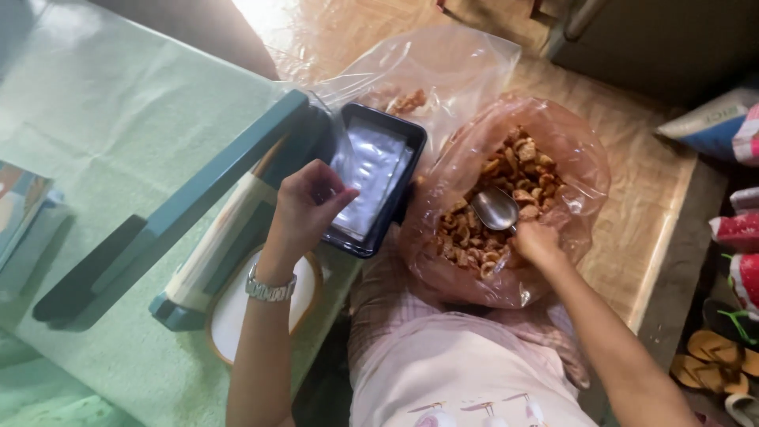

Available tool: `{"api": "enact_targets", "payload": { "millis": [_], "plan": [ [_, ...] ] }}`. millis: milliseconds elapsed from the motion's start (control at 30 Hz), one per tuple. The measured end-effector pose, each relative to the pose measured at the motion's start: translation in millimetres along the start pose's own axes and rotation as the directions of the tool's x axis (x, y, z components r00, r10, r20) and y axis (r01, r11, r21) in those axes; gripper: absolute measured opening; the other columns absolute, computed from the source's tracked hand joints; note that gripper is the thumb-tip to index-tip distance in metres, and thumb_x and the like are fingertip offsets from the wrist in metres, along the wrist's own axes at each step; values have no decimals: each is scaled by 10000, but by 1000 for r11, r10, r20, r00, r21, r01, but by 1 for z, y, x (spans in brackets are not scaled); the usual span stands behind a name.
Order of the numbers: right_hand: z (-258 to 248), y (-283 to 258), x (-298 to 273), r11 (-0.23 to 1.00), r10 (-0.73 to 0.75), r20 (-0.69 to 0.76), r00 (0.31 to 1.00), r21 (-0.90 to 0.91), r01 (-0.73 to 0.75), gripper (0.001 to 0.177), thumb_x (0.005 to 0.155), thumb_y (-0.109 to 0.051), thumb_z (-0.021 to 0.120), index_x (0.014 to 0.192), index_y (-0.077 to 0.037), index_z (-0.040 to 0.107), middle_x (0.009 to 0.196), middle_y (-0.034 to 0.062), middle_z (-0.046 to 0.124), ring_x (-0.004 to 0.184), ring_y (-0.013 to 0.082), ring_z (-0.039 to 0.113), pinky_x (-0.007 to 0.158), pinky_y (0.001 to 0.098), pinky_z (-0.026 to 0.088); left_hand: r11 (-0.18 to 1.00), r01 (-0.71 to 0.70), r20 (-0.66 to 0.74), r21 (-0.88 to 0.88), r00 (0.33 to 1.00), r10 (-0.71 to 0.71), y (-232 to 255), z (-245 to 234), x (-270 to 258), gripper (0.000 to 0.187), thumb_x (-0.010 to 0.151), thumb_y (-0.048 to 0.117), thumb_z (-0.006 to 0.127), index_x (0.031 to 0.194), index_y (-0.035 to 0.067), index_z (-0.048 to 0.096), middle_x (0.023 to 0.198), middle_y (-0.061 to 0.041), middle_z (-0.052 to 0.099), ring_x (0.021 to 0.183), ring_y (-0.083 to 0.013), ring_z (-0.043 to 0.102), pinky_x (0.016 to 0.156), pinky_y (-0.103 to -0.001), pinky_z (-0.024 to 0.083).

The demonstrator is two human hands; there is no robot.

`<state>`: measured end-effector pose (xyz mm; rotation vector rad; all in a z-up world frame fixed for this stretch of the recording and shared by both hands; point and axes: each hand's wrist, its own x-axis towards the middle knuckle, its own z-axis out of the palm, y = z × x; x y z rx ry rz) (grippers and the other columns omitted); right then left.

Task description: Scooping fried food into small plastic bags and sealing them with a heat sealer

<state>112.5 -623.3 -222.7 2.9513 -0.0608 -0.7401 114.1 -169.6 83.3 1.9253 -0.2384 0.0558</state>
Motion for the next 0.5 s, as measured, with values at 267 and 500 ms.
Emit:
{"api": "enact_targets", "payload": {
  "millis": [267, 500],
  "plan": [
    [85, 34, 48, 993, 62, -239, 969, 112, -36, 280, 906, -149, 535, 1144, -13, 591, 979, 171, 708, 935, 410, 702, 767, 555, 552, 843, 82, 207, -531, 978, 34, 38, 84, -28, 153, 753, 77, 803, 764, 39, 655, 720, -66, 616, 647, -75, 531, 546, -210, 477],
    [-6, 15, 7, 964, -212, -606, 767, -258, 63, 130, 813, -189, 650, 926, -188, 715, 924, 37, 649, 912, 250, 643, 874, 411, 434, 704, 332, 174, -627, 941, -289, -26, 157, -43, 222, 749, -2, 797, 907, -12, 641, 696, -28, 574, 519, -43, 570, 442, -161, 486]
  ]
}}
